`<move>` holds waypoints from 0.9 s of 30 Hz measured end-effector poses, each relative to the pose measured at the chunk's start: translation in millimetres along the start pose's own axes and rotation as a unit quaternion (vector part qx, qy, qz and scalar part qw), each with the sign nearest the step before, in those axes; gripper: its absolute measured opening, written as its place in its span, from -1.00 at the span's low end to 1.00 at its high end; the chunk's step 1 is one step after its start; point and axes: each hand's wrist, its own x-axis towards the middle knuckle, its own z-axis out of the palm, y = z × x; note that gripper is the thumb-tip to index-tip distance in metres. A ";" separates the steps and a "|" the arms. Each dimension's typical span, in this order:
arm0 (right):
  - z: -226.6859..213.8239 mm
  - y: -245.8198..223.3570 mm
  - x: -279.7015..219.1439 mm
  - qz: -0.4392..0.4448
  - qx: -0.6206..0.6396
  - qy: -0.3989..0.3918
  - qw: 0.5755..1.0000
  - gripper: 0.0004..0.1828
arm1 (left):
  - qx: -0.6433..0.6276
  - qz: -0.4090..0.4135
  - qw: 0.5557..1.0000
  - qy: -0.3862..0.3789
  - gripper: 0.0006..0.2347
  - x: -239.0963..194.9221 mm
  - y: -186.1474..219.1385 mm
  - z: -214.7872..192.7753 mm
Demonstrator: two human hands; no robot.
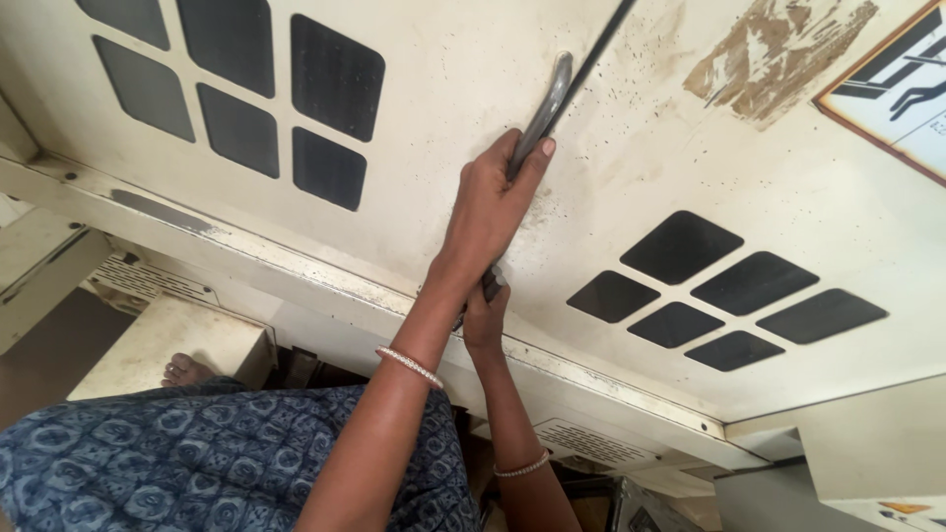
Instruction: The person uses two metal rods to unlock and open the double doors of a large industrial machine. They insert the rods into the door handles, rotate them to release the latch, and pull the doors open to reveal the machine's interior.
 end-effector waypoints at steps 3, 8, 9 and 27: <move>1.4 -4.7 -0.4 -0.014 0.004 -0.012 1.000 -0.76 | 0.001 -0.005 1.000 -0.001 -0.62 1.1 -0.9 0.5; 1.7 -6.3 -0.5 -0.015 0.000 -0.014 1.000 -0.76 | 0.002 -0.020 1.000 -0.009 -0.62 1.4 -1.1 0.0; 1.2 -6.2 -0.1 -0.017 -0.006 -0.015 1.000 -0.75 | 0.003 -0.021 1.000 -0.009 -0.63 1.7 -0.8 0.0; -11.2 20.0 0.8 0.049 -0.028 0.032 0.998 -0.75 | -0.002 -0.020 1.000 -0.017 -0.64 1.5 0.4 -1.5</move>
